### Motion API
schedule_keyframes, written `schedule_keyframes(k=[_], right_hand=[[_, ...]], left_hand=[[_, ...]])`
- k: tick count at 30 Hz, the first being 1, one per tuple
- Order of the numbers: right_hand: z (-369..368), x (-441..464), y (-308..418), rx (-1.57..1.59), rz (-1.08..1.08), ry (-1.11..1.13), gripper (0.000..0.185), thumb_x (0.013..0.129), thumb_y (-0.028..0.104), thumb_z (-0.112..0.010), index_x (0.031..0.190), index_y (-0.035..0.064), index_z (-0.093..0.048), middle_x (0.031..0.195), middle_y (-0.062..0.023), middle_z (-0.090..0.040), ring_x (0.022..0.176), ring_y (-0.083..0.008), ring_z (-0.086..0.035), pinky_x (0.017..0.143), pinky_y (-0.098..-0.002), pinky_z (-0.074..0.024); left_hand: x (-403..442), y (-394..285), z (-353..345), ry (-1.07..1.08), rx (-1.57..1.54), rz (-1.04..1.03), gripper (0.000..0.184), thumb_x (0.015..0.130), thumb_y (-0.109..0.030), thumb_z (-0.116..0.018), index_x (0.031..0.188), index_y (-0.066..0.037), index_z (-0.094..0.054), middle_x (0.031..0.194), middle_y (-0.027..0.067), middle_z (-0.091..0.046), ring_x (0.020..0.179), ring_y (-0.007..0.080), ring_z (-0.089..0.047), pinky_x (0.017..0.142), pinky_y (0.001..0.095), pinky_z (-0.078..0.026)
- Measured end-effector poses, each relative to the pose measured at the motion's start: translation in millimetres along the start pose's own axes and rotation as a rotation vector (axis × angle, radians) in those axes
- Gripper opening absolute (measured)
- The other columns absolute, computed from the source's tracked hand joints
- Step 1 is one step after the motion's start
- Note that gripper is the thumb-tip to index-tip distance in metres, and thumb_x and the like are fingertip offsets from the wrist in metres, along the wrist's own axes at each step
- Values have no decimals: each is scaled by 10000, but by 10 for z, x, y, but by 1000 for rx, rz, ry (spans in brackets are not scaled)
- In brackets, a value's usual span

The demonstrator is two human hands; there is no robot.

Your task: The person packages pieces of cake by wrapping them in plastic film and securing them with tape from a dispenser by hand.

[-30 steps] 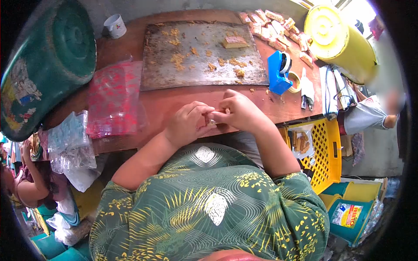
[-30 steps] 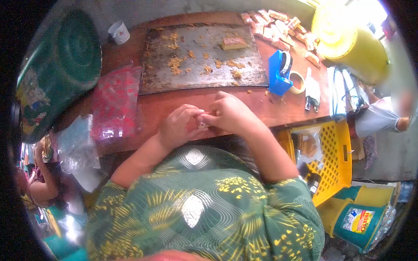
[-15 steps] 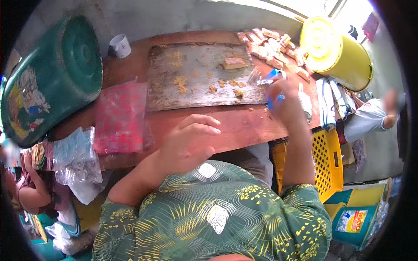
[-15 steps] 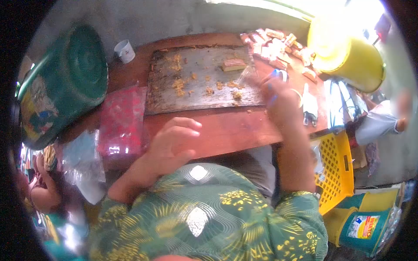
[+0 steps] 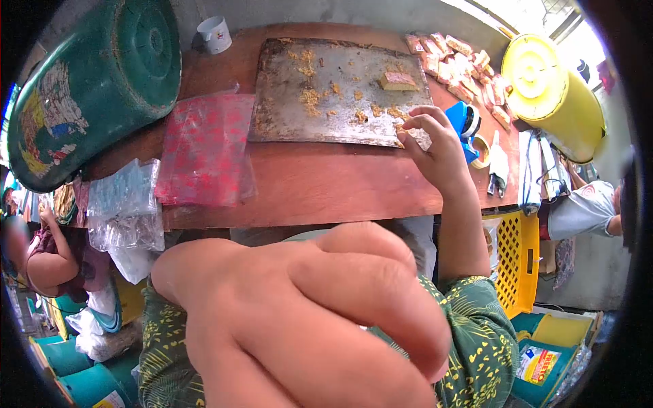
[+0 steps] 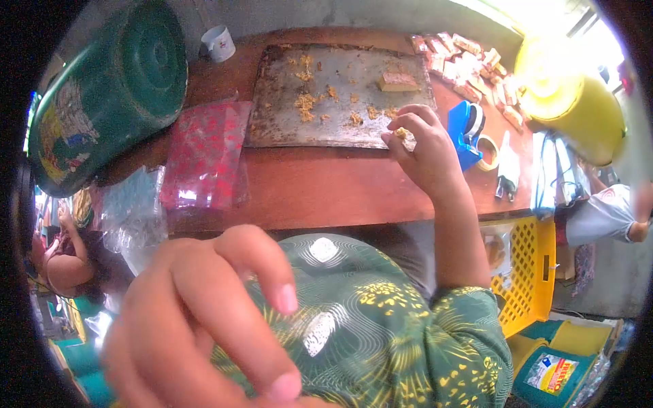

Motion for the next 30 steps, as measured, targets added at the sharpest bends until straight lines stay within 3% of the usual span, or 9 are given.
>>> schedule_keyframes(k=[7,10,16,20,22,25,27,28,30], right_hand=[[-127,274,-472,-1,-165,169,264,911,222,-796,1090,53,-699,1209,-158,-653,1151,-361,-646,994,-447,-522],[-290,510,-978,-153,-106,164,370,899,190,-786,1231,77,-665,1301,-167,-628,1244,-368,-603,1074,-450,-492],[-659,959,-1586,-350,-288,221,648,854,21,-750,1464,85,-541,1463,-201,-572,1398,-367,-511,1194,-430,-407],[-936,1086,-1999,-510,-261,323,507,945,145,-639,1450,159,-585,1482,-143,-583,1425,-363,-487,1185,-465,-415],[-930,1067,-1930,-534,-233,215,470,873,94,-666,1343,108,-645,1346,-161,-652,1291,-373,-573,1111,-443,-464],[-798,1002,-1843,-520,-178,90,368,883,146,-695,1247,103,-666,1258,-147,-673,1203,-378,-607,1074,-479,-477],[-737,821,-1715,-359,-115,-107,327,890,152,-725,1207,90,-674,1188,-150,-679,1131,-372,-633,1028,-475,-499],[-695,702,-1661,-238,-84,-204,338,879,110,-744,1208,74,-674,1153,-167,-675,1087,-365,-648,1004,-455,-512],[-696,444,-1540,65,-330,-273,384,913,88,-763,1268,12,-637,1149,-143,-680,1040,-283,-676,968,-381,-526]], left_hand=[[-21,26,-1,2,0,6,246,920,-116,-729,1161,-102,-685,1181,114,-692,1158,327,-653,1030,472,-478],[-7,-19,13,-9,21,9,241,918,-107,-724,1156,-96,-683,1180,112,-690,1162,327,-650,1040,474,-473],[-25,-109,7,-12,88,21,232,915,-90,-714,1144,-85,-678,1177,109,-685,1170,327,-645,1060,480,-463],[-36,-205,53,-17,183,36,226,913,-78,-707,1136,-78,-676,1176,106,-682,1176,327,-642,1074,484,-456],[-124,-249,219,-46,339,79,223,911,-73,-704,1132,-74,-674,1175,105,-681,1179,327,-640,1080,486,-453],[-633,-73,751,-266,924,436,219,910,-64,-699,1127,-69,-672,1173,103,-678,1183,327,-637,1090,489,-448],[-1419,200,1142,-534,1220,821,344,909,-217,-777,1179,-42,-658,1274,142,-632,1261,317,-591,1121,422,-440],[-1829,260,1261,-518,1480,956,404,874,-289,-828,1150,-48,-656,1284,156,-626,1257,328,-594,1115,424,-447],[-2290,254,1334,-489,1491,1242,392,852,-308,-851,1078,-50,-661,1287,160,-630,1256,334,-595,1102,437,-457]])
Point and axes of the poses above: each hand's wrist, its own x-axis towards the middle knuckle, its own z-axis out of the back of the hand, y = z × x, the point moved 1 cm from there along x, towards the middle knuckle
